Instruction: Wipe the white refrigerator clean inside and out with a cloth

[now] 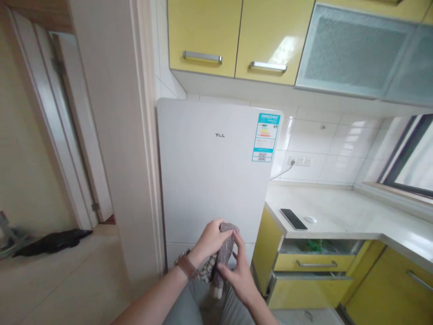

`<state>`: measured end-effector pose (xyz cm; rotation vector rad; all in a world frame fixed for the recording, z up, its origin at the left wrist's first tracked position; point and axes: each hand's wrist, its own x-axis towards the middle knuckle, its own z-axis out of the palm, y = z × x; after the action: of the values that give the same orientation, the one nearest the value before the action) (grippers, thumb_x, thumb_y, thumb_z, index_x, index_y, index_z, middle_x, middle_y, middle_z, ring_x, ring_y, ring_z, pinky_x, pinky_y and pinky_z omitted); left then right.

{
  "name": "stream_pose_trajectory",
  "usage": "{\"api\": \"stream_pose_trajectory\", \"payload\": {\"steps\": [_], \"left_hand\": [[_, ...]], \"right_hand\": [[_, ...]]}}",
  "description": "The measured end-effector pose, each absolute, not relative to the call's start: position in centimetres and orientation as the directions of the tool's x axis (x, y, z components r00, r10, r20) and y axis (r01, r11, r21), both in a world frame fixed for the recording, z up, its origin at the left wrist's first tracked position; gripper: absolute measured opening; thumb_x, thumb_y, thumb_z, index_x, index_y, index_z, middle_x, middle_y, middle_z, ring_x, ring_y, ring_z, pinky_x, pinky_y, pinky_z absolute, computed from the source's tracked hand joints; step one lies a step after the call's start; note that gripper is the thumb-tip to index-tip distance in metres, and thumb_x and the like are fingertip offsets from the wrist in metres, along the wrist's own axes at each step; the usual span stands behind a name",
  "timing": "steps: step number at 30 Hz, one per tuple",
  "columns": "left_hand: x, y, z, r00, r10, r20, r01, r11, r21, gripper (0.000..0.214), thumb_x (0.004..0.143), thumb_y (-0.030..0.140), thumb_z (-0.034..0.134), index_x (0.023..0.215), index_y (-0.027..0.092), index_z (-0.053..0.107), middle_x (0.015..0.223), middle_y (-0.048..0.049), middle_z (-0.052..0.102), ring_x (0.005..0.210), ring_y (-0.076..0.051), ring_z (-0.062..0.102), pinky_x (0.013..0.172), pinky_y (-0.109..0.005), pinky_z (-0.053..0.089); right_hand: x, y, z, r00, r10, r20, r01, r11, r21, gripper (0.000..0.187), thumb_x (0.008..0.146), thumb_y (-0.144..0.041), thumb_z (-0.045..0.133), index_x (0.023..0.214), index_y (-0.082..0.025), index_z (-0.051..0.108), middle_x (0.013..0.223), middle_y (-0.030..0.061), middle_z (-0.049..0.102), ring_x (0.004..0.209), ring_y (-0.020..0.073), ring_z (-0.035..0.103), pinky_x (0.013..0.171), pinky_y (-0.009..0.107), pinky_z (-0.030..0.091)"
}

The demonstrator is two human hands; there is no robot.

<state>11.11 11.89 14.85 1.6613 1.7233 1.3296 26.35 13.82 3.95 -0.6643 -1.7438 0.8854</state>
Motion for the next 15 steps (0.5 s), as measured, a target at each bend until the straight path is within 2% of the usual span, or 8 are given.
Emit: {"api": "stream_pose_trajectory", "payload": {"steps": [2, 3, 5, 6, 9, 11, 12, 15], "left_hand": [[12.8, 12.9, 16.1, -0.19, 0.915, 0.356, 0.565, -0.194, 0.802, 0.01, 0.083, 0.029, 0.067, 0.087, 0.02, 0.064, 0.087, -0.0023, 0.071, 0.086, -0.02, 0.065, 0.077, -0.03, 0.046], [13.5, 13.2, 16.6, -0.172, 0.915, 0.365, 0.564, -0.212, 0.798, 0.012, 0.083, 0.028, 0.068, 0.091, 0.02, 0.064, 0.091, -0.0033, 0.072, 0.089, -0.021, 0.066, 0.08, -0.031, 0.047], [14.7, 13.9, 17.5, -0.104, 0.929, 0.356, 0.526, -0.252, 0.812, 0.025, 0.084, 0.028, 0.069, 0.107, 0.021, 0.063, 0.097, -0.005, 0.074, 0.091, -0.022, 0.069, 0.083, -0.032, 0.05], [15.0, 14.3, 18.0, -0.05, 0.939, 0.34, 0.485, -0.275, 0.83, 0.033, 0.084, 0.028, 0.069, 0.116, 0.021, 0.061, 0.101, -0.0059, 0.074, 0.091, -0.021, 0.07, 0.081, -0.032, 0.052], [14.3, 15.7, 19.8, 0.077, 0.931, 0.357, 0.407, -0.356, 0.841, 0.046, 0.087, 0.029, 0.068, 0.13, 0.02, 0.054, 0.113, -0.0098, 0.073, 0.093, -0.021, 0.073, 0.081, -0.032, 0.057], [12.3, 16.8, 21.8, 0.049, 0.868, 0.494, 0.49, -0.452, 0.745, 0.04, 0.087, 0.026, 0.067, 0.126, 0.021, 0.057, 0.119, -0.0109, 0.072, 0.106, -0.023, 0.072, 0.093, -0.036, 0.057], [10.8, 17.3, 23.2, 0.016, 0.806, 0.592, 0.575, -0.492, 0.654, 0.036, 0.086, 0.023, 0.066, 0.122, 0.022, 0.059, 0.12, -0.0108, 0.071, 0.113, -0.024, 0.069, 0.1, -0.038, 0.055], [5.1, 18.8, 29.1, -0.027, 0.553, 0.833, 0.825, -0.459, 0.331, 0.031, 0.088, 0.017, 0.06, 0.119, 0.021, 0.062, 0.124, -0.0121, 0.069, 0.124, -0.027, 0.063, 0.114, -0.045, 0.048]], "right_hand": [[25.3, 13.5, 3.5, -0.272, 0.825, 0.495, -0.068, 0.497, -0.865, 0.109, 0.074, -0.048, 0.083, 0.165, -0.031, 0.025, 0.168, 0.0121, 0.037, 0.155, 0.033, 0.038, 0.124, 0.053, 0.04], [24.9, 13.6, 3.6, -0.22, 0.855, 0.469, -0.1, 0.459, -0.883, 0.112, 0.074, -0.048, 0.084, 0.166, -0.032, 0.021, 0.168, 0.0107, 0.037, 0.156, 0.0321, 0.037, 0.126, 0.052, 0.039], [24.3, 14.4, 4.5, -0.098, 0.906, 0.411, -0.17, 0.392, -0.904, 0.104, 0.076, -0.048, 0.08, 0.163, -0.039, 0.024, 0.165, 0.005, 0.043, 0.155, 0.0288, 0.04, 0.127, 0.049, 0.04], [24.1, 15.0, 5.1, -0.045, 0.928, 0.369, -0.225, 0.351, -0.909, 0.097, 0.078, -0.048, 0.077, 0.161, -0.042, 0.027, 0.161, 0.002, 0.049, 0.152, 0.0276, 0.045, 0.124, 0.047, 0.045], [23.9, 17.1, 7.2, -0.005, 0.984, 0.179, -0.459, 0.157, -0.875, 0.083, 0.078, -0.048, 0.069, 0.154, -0.044, 0.036, 0.137, -0.0004, 0.069, 0.128, 0.0286, 0.068, 0.101, 0.047, 0.063], [24.5, 18.9, 8.6, -0.04, 0.993, 0.107, -0.551, 0.068, -0.832, 0.081, 0.077, -0.049, 0.068, 0.152, -0.04, 0.04, 0.124, 0.0009, 0.074, 0.114, 0.0296, 0.074, 0.087, 0.047, 0.067], [25.1, 19.9, 9.3, -0.032, 0.993, 0.116, -0.559, 0.079, -0.825, 0.078, 0.077, -0.05, 0.068, 0.15, -0.038, 0.042, 0.12, 0.0013, 0.075, 0.111, 0.0295, 0.075, 0.083, 0.046, 0.067], [27.7, 23.5, 12.2, 0.046, 0.954, 0.298, -0.46, 0.285, -0.841, 0.072, 0.081, -0.053, 0.069, 0.147, -0.038, 0.045, 0.126, 0.0005, 0.072, 0.114, 0.0271, 0.073, 0.083, 0.04, 0.067]]}}
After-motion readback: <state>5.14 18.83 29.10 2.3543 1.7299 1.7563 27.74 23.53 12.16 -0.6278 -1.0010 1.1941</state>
